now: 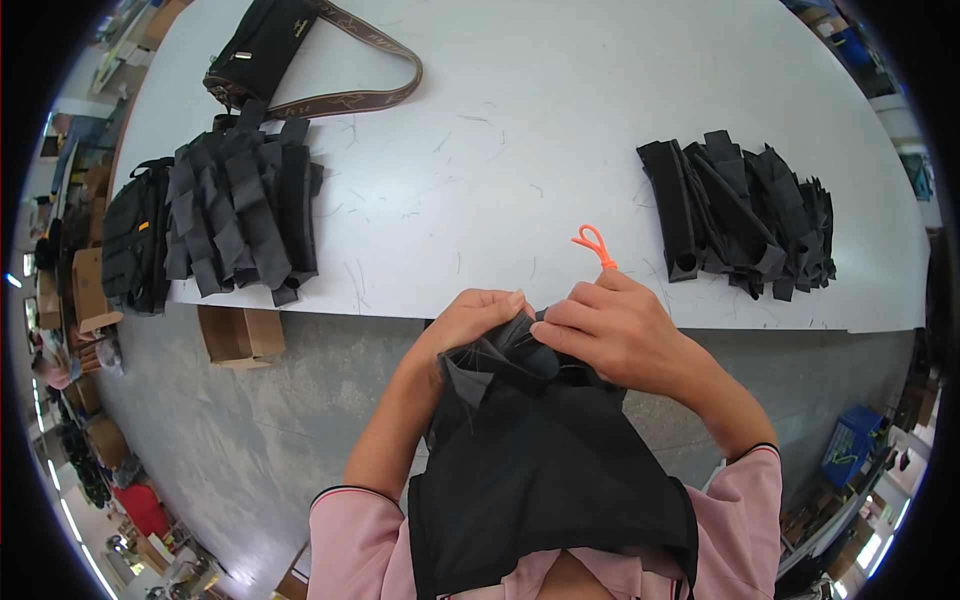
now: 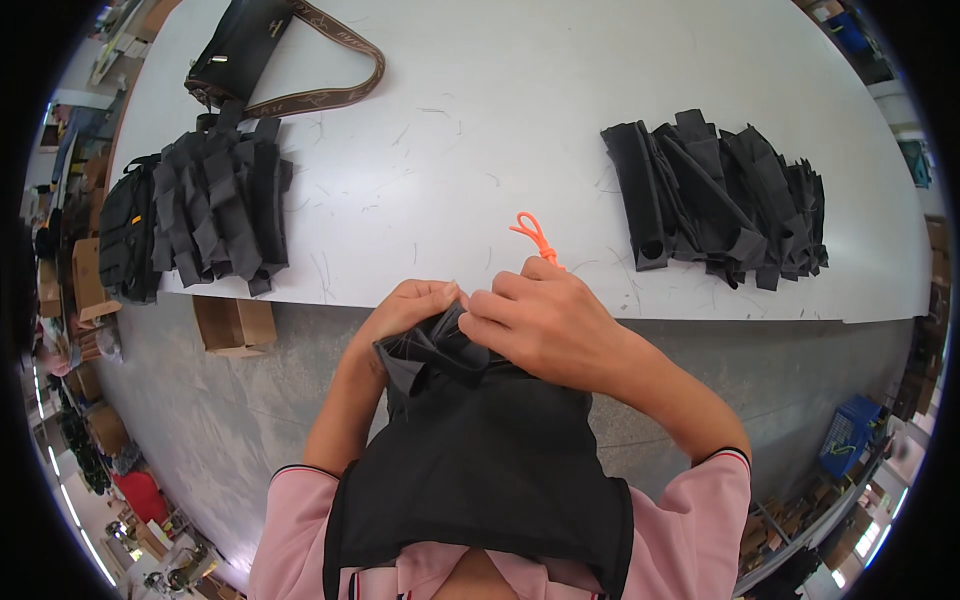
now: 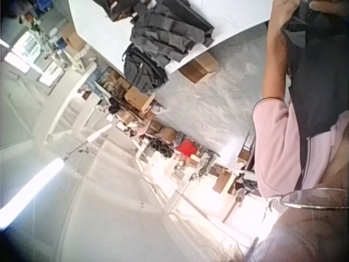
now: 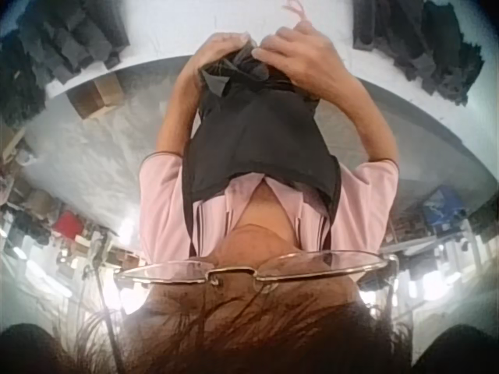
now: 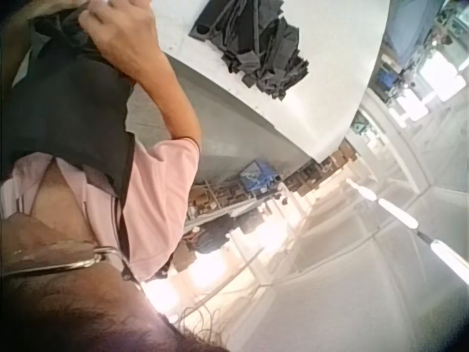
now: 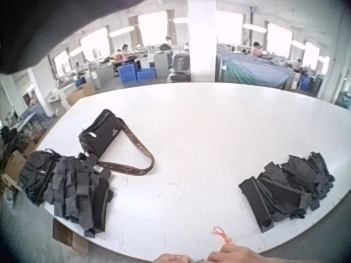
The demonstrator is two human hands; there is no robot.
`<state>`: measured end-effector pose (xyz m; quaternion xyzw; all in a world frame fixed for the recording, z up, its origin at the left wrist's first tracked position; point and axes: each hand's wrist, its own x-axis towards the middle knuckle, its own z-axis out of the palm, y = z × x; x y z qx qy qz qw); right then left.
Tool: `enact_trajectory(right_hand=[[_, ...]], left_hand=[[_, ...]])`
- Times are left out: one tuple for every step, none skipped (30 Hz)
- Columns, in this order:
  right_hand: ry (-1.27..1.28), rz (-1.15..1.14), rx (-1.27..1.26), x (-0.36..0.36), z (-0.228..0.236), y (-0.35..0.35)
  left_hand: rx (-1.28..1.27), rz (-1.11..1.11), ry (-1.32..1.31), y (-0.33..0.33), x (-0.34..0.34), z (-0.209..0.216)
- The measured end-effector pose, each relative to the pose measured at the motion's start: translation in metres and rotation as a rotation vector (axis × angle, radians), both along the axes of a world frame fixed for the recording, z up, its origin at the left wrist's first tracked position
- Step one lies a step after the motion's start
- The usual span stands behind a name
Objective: Trimming loose threads from black fabric strips using small hand snips.
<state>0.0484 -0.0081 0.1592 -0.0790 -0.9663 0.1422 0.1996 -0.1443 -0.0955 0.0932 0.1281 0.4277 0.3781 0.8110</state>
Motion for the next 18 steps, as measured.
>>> enact_trajectory(right_hand=[[-0.03,0.005,-0.089,0.002,-0.002,0.001],[-0.06,0.011,-0.179,0.003,-0.004,0.001],[-0.061,0.01,-0.181,0.003,-0.006,0.0],[-0.034,0.001,-0.327,0.003,-0.009,-0.003],[-0.007,-0.008,-0.473,0.003,-0.01,-0.005],[-0.008,-0.009,-0.475,0.004,-0.011,-0.006],[-0.008,-0.029,-0.431,0.004,-0.013,-0.007],[-0.008,-0.049,-0.387,0.004,-0.013,-0.008],[-0.009,-0.05,-0.389,0.005,-0.013,-0.009],[0.014,-0.059,-0.323,0.006,-0.011,-0.009],[0.036,-0.069,-0.256,0.007,-0.008,-0.009],[0.036,-0.07,-0.259,0.007,-0.006,-0.009],[0.009,-0.044,-0.145,0.007,-0.005,-0.008],[-0.017,-0.018,-0.031,0.007,-0.004,-0.008],[-0.018,-0.02,-0.032,0.006,-0.005,-0.009],[0.012,0.006,0.01,0.005,-0.006,-0.009],[0.041,0.032,0.051,0.005,-0.006,-0.009],[0.041,0.03,0.051,0.005,-0.006,-0.01]], left_hand=[[-0.006,-0.001,0.009,0.0,0.0,0.002],[-0.008,-0.002,0.008,0.0,0.0,0.002],[-0.01,-0.015,0.006,-0.001,-0.001,0.003],[-0.011,-0.026,0.005,-0.002,-0.001,0.003],[-0.012,-0.026,0.003,-0.001,0.0,0.004],[-0.006,-0.051,0.035,-0.001,0.001,0.004],[-0.001,-0.075,0.067,0.0,0.001,0.004],[-0.003,-0.075,0.066,0.0,0.001,0.004],[0.004,-0.068,0.063,0.0,0.0,0.003],[0.01,-0.062,0.061,-0.001,0.0,0.003],[0.007,-0.064,0.06,-0.001,-0.001,0.003],[0.003,-0.059,0.053,0.0,-0.001,0.004],[0.0,-0.055,0.045,0.0,-0.001,0.004],[-0.001,-0.058,0.045,0.0,-0.001,0.004],[-0.016,-0.066,0.054,0.0,-0.001,0.003],[-0.029,-0.076,0.063,0.001,-0.001,0.004],[-0.029,-0.078,0.063,0.001,0.0,0.004],[-0.024,-0.08,0.068,0.002,0.001,0.005]])
